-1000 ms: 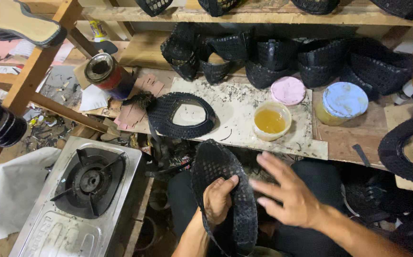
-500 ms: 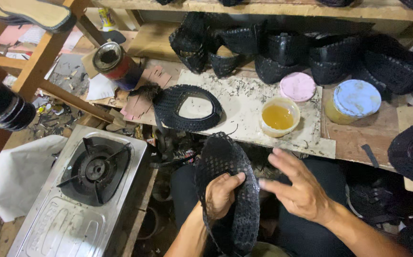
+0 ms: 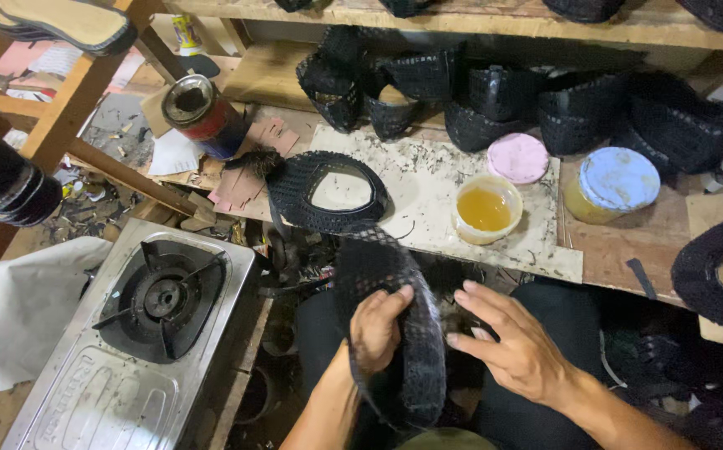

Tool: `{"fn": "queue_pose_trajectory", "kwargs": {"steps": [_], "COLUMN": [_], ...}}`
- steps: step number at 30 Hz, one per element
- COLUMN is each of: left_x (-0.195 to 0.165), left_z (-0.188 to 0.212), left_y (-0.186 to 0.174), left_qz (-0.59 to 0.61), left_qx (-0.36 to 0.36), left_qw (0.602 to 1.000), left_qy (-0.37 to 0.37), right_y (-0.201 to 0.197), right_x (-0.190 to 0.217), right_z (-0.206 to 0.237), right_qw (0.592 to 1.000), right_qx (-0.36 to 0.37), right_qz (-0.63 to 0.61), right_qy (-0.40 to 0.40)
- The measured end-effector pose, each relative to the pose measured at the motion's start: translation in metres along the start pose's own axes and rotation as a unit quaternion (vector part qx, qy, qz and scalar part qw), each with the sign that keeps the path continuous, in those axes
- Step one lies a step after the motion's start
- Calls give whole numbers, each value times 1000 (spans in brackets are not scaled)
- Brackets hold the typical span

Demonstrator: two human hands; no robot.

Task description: The person sits on the floor of a shoe workshop and applies adhesive to the edges of black mesh shoe uppers. They repeatedly dip their fingers into a small container of yellow adhesive, spread it along the upper's edge, and set finished uppers on the workbench.

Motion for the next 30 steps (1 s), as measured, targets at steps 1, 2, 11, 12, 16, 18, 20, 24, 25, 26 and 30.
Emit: {"fn": "queue_pose_trajectory", "kwargs": {"steps": [1, 2, 11, 12, 16, 18, 20, 24, 25, 26, 30], "left_x": [-4, -7, 14, 18, 28, 34, 35, 30, 27, 22, 5], "left_z": [-1, 0, 6, 5, -3, -1, 1, 8, 9, 10, 17], "left_y": [-1, 0, -3, -8, -28, -27, -27, -31, -32, -31, -22], "left_qz": [2, -16, -143, -100, -109, -93, -107, -140, -132, -117, -77], "left_qx": [-14, -20, 64, 59, 25, 51, 39, -42, -58, -40, 9], "left_qw": [1000, 999, 986, 991, 986, 986, 985, 986, 988, 990, 994], "left_qy": [16, 32, 65, 64, 125, 130, 132, 84, 62, 67, 79], "right_y": [1, 5, 16, 11, -9, -11, -6, 2, -4, -10, -13], "right_x": [-3, -5, -29, -37, -63, -80, -94, -119, -119, -117, -99], "right_z": [2, 4, 0, -5, -52, -70, -84, -80, -78, -74, -55], "right_qw": [996, 985, 890, 907, 981, 976, 969, 950, 962, 970, 986], "right_qx": [-8, -16, 3, 48, 17, 28, 53, 149, 97, 48, -7], "right_qz": [-50, -99, -195, -124, 109, 176, 219, 219, 203, 185, 57], "right_qy": [68, 140, 412, 399, 158, 126, 103, 164, 157, 151, 156]}}
Point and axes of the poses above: each hand's wrist, its own z-axis away from the middle knuckle, its own y-axis out of the palm, x = y × z, the point moved 5 cm from there along -z, towards the middle knuckle, and after that the axes turned 14 degrees about -x, right-handed, at the moved point
